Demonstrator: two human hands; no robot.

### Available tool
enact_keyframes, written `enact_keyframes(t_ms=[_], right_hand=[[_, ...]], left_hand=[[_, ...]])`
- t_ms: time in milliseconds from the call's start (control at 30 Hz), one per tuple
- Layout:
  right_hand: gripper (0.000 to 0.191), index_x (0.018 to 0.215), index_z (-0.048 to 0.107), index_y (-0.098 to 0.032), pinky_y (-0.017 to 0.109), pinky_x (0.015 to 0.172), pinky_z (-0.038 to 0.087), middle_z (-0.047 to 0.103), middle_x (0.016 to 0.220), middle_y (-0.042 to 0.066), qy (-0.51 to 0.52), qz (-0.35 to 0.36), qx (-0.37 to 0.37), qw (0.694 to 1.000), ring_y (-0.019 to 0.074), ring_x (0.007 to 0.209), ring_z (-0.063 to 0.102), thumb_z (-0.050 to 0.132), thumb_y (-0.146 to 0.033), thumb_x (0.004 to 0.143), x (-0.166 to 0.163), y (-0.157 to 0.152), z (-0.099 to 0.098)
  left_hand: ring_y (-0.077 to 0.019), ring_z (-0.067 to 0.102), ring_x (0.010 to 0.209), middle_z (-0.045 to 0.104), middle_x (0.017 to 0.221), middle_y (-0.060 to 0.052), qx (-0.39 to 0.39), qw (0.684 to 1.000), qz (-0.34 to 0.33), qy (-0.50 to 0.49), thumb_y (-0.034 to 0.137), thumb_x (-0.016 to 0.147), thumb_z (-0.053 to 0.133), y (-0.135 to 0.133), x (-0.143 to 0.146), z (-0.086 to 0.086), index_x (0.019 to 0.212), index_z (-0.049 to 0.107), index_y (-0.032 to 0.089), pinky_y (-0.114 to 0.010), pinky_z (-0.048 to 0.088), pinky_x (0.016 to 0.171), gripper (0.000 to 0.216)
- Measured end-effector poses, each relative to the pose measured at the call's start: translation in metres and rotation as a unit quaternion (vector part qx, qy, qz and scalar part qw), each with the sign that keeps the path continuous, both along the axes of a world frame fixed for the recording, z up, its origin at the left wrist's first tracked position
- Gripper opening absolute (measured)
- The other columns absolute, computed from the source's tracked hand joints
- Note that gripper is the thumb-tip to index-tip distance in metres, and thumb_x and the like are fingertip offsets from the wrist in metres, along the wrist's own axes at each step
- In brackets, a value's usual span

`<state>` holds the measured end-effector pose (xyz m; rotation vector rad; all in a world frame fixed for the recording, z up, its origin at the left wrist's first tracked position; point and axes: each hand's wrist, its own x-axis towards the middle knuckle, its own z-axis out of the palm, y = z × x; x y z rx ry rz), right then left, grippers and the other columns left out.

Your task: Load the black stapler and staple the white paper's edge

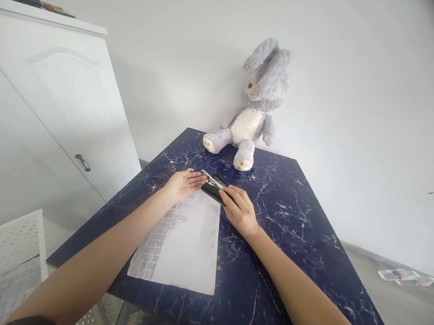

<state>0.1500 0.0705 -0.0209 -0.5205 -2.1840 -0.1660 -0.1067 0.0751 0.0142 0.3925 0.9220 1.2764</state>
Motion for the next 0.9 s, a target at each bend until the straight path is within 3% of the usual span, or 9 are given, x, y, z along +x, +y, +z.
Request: enact_keyframes(t_ms=[100,233,333,467,567,667,733,833,900], right_hand=[[0.043,0.14,0.064,-0.027,0.044,0.107,0.056,0.068,0.136,0.009,-0.095,0.002,0.074,0.993,0.0262,0.131,0.061,0.055,-0.008,0.102,0.0,-0.004,0.002],[0.044,0.137,0.065,-0.027,0.036,0.101,0.056,0.07,0.134,0.007,-0.149,0.008,0.119,0.982,0.0226,0.126,0.065,0.053,-0.004,0.102,-0.001,-0.007,0.005],[0.042,0.134,0.067,-0.029,0.035,0.099,0.055,0.072,0.129,0.005,-0.131,0.009,0.085,0.988,0.0211,0.122,0.067,0.053,-0.005,0.102,-0.003,-0.009,0.007],[0.026,0.122,0.07,-0.024,0.042,0.095,0.053,0.075,0.114,0.008,0.066,-0.096,-0.059,0.991,0.0252,0.107,0.069,0.062,-0.016,0.098,-0.012,-0.017,0.009],[0.018,0.108,0.07,-0.021,0.038,0.079,0.053,0.073,0.098,0.006,0.169,-0.127,-0.246,0.946,0.0229,0.086,0.067,0.071,-0.028,0.091,-0.017,-0.023,0.009],[0.018,0.099,0.068,-0.02,0.033,0.07,0.05,0.07,0.089,0.003,0.149,-0.06,-0.383,0.909,0.0207,0.077,0.064,0.074,-0.03,0.085,-0.019,-0.022,0.005],[0.018,0.095,0.067,-0.02,0.032,0.07,0.048,0.069,0.087,0.002,0.117,-0.022,-0.423,0.898,0.0205,0.077,0.062,0.075,-0.03,0.082,-0.02,-0.02,0.002],[0.017,0.092,0.064,-0.02,0.031,0.071,0.048,0.067,0.086,0.002,0.093,0.004,-0.439,0.894,0.0199,0.077,0.062,0.074,-0.028,0.081,-0.022,-0.018,0.0],[0.016,0.092,0.063,-0.02,0.031,0.071,0.047,0.067,0.085,0.001,0.092,0.008,-0.441,0.893,0.0189,0.076,0.061,0.073,-0.027,0.081,-0.023,-0.017,0.001]], left_hand=[[-0.0248,0.075,0.091,0.075,0.105,-0.02,-0.003,0.999,-0.018,-0.037,0.029,0.106,0.043,-0.003,0.012,-0.006,0.106,0.07,0.007,-0.037,0.06,0.089,0.035],[-0.0221,0.075,0.083,0.075,0.091,-0.016,-0.027,0.999,0.011,-0.042,0.019,0.104,0.046,-0.001,0.015,-0.005,0.103,0.069,0.008,-0.033,0.06,0.087,0.025],[-0.0231,0.075,0.09,0.075,0.095,-0.019,-0.02,0.999,0.009,-0.038,0.015,0.104,0.043,0.002,0.013,-0.003,0.098,0.068,0.007,-0.033,0.06,0.089,0.027],[-0.021,0.072,0.085,0.071,0.089,-0.015,0.053,0.984,0.055,0.16,0.012,0.102,0.041,0.006,0.0,-0.007,0.086,0.066,0.011,-0.035,0.059,0.085,0.029],[-0.02,0.067,0.087,0.067,0.088,-0.008,0.095,0.941,0.128,0.298,0.017,0.101,0.047,0.011,-0.025,-0.011,0.09,0.063,0.017,-0.033,0.054,0.086,0.02],[-0.0237,0.061,0.1,0.064,0.094,-0.007,0.131,0.832,0.145,0.519,0.021,0.102,0.046,0.02,-0.053,-0.01,0.093,0.06,0.021,-0.035,0.047,0.095,0.017],[-0.0269,0.059,0.103,0.064,0.096,-0.008,0.14,0.772,0.118,0.609,0.024,0.1,0.049,0.029,-0.066,-0.006,0.089,0.058,0.021,-0.039,0.044,0.099,0.015],[-0.0275,0.059,0.1,0.062,0.1,-0.009,0.179,0.751,0.046,0.634,0.028,0.093,0.064,0.048,-0.07,0.0,0.086,0.057,0.021,-0.038,0.043,0.099,0.012],[-0.0268,0.058,0.097,0.06,0.104,-0.009,0.236,0.713,-0.033,0.66,0.026,0.09,0.068,0.06,-0.067,0.003,0.089,0.057,0.021,-0.038,0.042,0.099,0.013]])
